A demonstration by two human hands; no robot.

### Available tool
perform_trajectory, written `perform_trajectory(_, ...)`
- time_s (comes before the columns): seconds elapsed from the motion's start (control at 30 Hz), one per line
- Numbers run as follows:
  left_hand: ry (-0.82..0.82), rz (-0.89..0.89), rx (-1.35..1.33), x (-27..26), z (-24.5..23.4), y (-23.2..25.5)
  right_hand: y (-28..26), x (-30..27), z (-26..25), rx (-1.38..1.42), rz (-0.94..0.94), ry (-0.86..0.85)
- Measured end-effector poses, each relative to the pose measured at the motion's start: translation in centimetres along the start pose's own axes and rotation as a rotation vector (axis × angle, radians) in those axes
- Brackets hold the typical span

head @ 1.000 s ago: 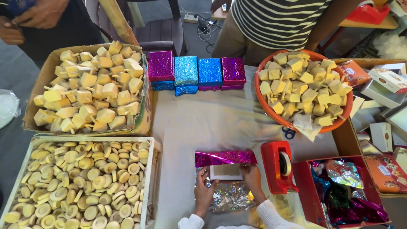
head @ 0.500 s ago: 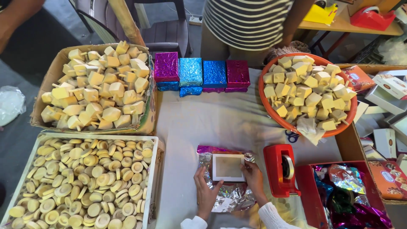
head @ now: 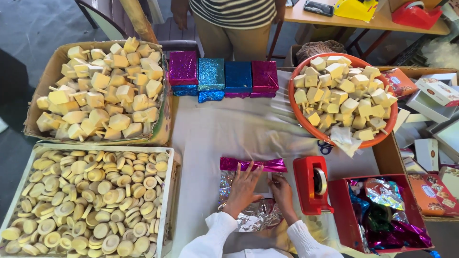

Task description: The person handles small wooden objects, placing them into small boxes by hand, then uses a tape dispenser and scissors to wrap the boxes in foil and pink paper.

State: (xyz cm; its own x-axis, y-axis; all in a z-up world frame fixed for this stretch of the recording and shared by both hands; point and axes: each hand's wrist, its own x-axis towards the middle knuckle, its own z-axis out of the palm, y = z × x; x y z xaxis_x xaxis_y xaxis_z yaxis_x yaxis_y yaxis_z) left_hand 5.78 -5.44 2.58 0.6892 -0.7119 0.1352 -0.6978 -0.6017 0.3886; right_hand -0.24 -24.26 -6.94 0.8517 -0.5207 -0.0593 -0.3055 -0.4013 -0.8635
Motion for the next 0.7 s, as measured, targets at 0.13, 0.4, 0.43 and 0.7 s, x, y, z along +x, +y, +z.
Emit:
perform_trajectory(0.13,0.013,0.007,0.094,-0.4,-0.4,0.3,-0.2,0.1,0.0,0.028,0.059,-0.018)
perform_trajectory(0.4,0.053,-0.015,0.146,3.3,-0.8,-1.2,3.8,1.0,0.1,-0.048,0.082,-0.064)
perform_trajectory(0.43,0.077,-0.025,0.147,3.1,0.3,-1.3,4.5,1.7,0.3,-0.056,0.058,-0.068)
perform_trajectory(0.7,-0.01,0.089,0.214,-1.3,4.8,-3.1,3.6,0.7,0.5,0.032,0.063,-0.072)
